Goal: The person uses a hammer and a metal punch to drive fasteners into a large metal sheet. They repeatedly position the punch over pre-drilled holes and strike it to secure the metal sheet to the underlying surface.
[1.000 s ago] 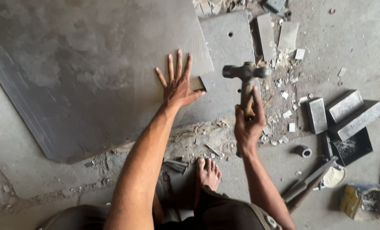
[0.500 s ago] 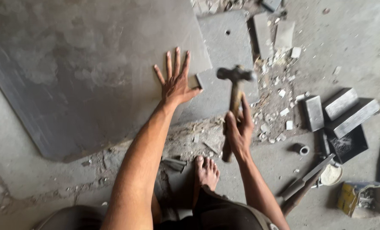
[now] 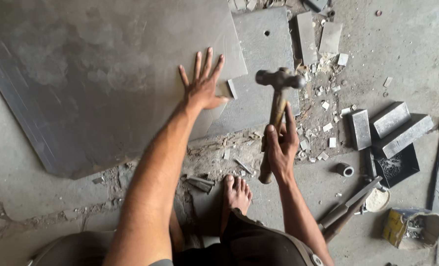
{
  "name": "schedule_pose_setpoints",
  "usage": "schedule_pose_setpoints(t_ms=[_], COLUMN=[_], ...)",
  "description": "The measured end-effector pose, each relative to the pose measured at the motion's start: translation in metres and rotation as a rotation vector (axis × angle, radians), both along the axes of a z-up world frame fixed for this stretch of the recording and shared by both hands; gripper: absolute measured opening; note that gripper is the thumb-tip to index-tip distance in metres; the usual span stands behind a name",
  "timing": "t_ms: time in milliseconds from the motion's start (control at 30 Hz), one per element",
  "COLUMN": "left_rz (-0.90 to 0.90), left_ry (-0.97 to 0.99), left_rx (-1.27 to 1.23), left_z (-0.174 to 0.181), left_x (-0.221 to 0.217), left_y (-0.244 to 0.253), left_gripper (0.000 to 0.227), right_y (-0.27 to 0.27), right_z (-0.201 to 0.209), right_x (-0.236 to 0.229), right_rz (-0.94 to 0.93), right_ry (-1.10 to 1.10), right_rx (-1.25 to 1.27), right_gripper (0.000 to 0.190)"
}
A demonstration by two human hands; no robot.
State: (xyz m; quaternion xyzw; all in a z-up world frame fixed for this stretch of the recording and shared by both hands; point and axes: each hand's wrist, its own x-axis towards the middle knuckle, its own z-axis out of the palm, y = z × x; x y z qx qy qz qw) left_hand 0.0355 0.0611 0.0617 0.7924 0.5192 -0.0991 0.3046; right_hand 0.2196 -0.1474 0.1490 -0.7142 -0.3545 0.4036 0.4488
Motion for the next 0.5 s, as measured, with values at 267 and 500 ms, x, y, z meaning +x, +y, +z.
schedule_pose_setpoints(t_ms=[267, 500], left_rz=[-0.024, -0.021], left_ry=[0.024, 0.04], left_rx=[0.053, 0.025], left_z=[0.016, 0.015], left_x=[0.001, 0.0], left_y=[0.006, 0.0], left_gripper=[0.137, 0.139], right_y=[-0.001, 0.003], right_z=[-0.01, -0.003], right_x=[-0.021, -0.026], right_rz=[0.047, 0.023], right_ry=[0.118, 0.093], right_rx=[-0.017, -0.196], right_gripper=[0.069, 0.07])
